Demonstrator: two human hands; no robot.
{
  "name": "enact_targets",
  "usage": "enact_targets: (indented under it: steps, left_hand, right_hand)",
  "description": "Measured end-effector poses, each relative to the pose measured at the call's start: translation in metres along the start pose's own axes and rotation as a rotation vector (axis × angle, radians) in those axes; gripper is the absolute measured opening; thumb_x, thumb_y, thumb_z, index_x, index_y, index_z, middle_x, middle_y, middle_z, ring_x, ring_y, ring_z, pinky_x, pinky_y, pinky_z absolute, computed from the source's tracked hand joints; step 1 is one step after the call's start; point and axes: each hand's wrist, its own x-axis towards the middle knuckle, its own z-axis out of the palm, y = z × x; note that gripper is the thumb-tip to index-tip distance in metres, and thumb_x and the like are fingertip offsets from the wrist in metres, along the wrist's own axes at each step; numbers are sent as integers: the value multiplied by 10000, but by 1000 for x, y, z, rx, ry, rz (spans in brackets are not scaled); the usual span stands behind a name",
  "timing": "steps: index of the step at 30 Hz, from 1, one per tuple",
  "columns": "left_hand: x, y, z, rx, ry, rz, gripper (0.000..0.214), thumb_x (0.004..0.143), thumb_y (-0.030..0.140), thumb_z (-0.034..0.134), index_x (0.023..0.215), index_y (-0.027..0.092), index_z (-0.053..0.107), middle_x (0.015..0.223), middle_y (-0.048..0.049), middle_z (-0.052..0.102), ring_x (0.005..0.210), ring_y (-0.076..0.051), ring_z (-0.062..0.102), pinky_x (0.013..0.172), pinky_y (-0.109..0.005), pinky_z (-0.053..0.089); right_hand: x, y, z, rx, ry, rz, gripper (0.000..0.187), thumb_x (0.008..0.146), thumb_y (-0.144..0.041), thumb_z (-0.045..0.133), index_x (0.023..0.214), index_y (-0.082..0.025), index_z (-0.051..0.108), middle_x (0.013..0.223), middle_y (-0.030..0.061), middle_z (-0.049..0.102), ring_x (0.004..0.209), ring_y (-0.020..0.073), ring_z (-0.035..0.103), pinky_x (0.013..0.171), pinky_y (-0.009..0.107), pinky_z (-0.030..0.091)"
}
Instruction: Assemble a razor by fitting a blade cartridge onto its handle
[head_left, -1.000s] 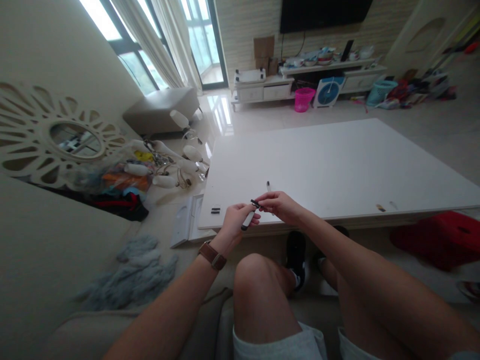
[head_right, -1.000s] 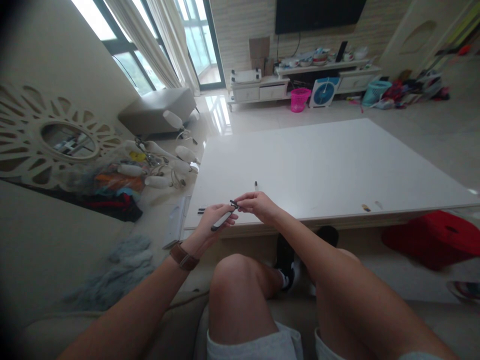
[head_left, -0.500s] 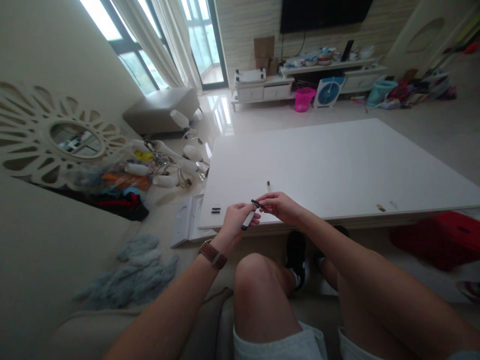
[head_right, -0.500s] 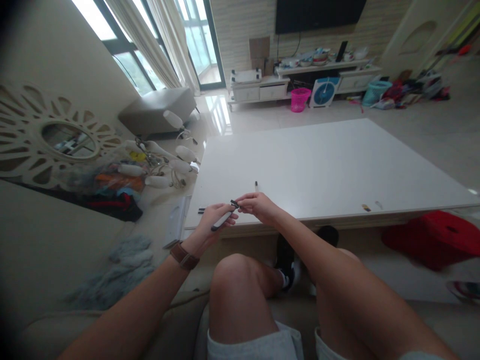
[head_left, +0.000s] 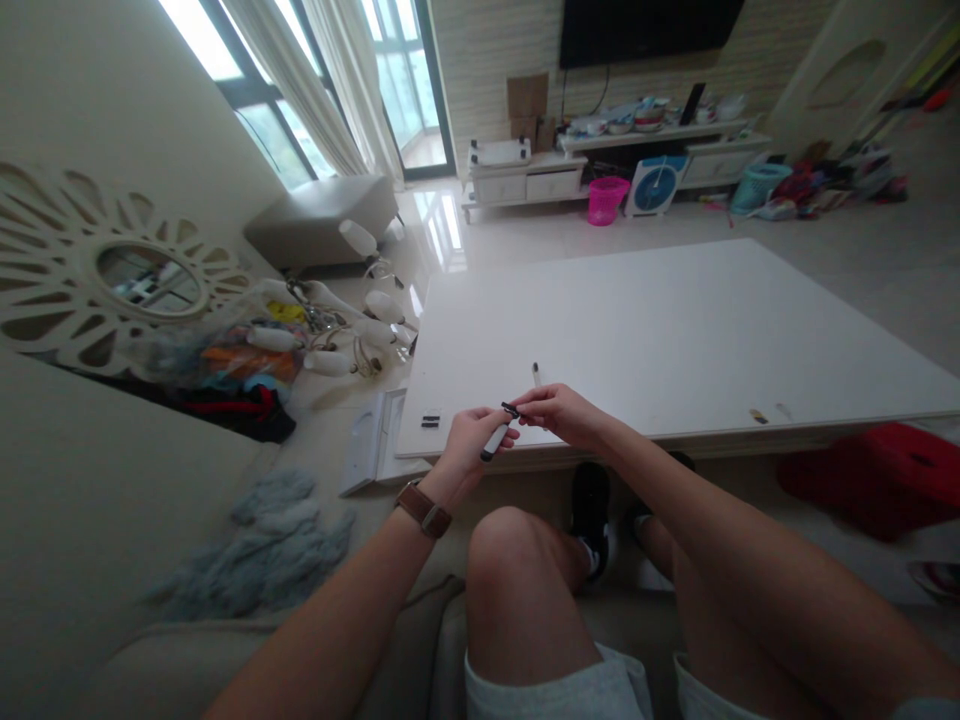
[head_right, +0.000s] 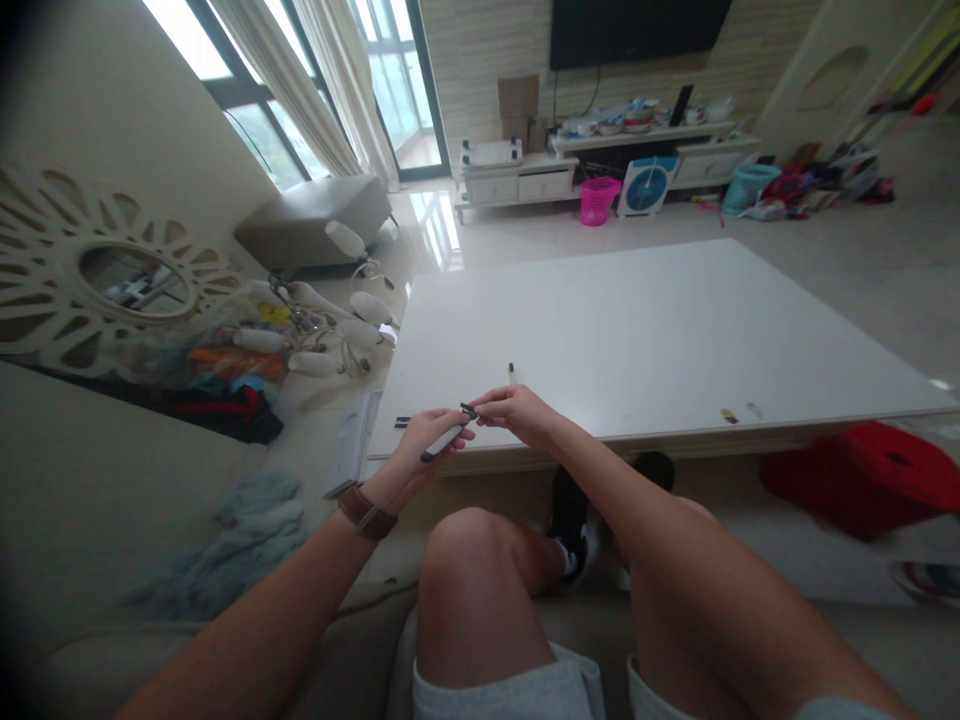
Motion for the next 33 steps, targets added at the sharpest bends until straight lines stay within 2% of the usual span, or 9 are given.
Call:
enact_targets:
  steps: [3, 6, 13, 18, 24, 28, 33]
  left_hand:
    - [0, 0, 0, -3, -3, 7, 116, 782, 183, 678, 759, 70, 667, 609, -72, 663, 468, -69, 548, 448, -157, 397]
    - [-2, 1, 2, 16, 10, 5, 112, 797, 174, 665, 757, 70, 669, 607, -75, 667, 466, -68, 543, 460, -162, 405]
    - [-1, 0, 3, 66, 25, 52, 102, 801, 203, 659, 790, 110, 618, 602, -65, 676, 450, -93, 560, 450, -183, 416]
    - [7, -7, -2, 81, -24, 206, 204, 764, 302, 701, 808, 141, 584, 602, -39, 671, 453, -114, 581, 451, -204, 448]
    - [1, 0, -2, 164, -102, 436, 290, 791, 422, 695, 815, 166, 561, 641, -3, 651, 477, -108, 589, 461, -211, 458]
    - [-6, 4, -3, 234, -125, 589, 274, 835, 430, 665, 848, 170, 581, 711, -7, 655, 556, -110, 618, 539, -222, 496]
    - [-9, 0, -3, 269, -106, 681, 230, 876, 404, 631, 870, 178, 591, 762, -18, 667, 649, -126, 645, 625, -240, 518]
  right_hand:
    - [0, 1, -1, -54, -10, -7, 284, 539, -260, 879, 764, -121, 777, 727, 68, 716, 676, 132, 605, 714, 286, 470]
    - [0, 0, -1, -171, -3, -75, 275, 592, -284, 849, 809, -130, 781, 705, 58, 709, 669, 139, 601, 692, 289, 460]
    - [-7, -4, 1, -661, 2, -537, 169, 792, -299, 717, 863, -162, 785, 782, 55, 693, 714, 154, 614, 659, 277, 448]
    - [-15, -7, 9, -796, 54, -743, 159, 883, -284, 653, 893, -194, 784, 806, 63, 683, 744, 162, 628, 680, 279, 461]
    - [-27, -14, 13, -912, 110, -919, 192, 944, -256, 582, 999, -239, 765, 890, 72, 688, 791, 171, 630, 714, 298, 480]
    - [-35, -16, 13, -935, 108, -1025, 212, 942, -199, 574, 1059, -250, 744, 923, 76, 695, 829, 177, 645, 742, 306, 506]
    - [-38, -15, 16, -945, 114, -1140, 239, 933, -158, 576, 1086, -259, 729, 948, 78, 702, 856, 178, 654, 751, 307, 525]
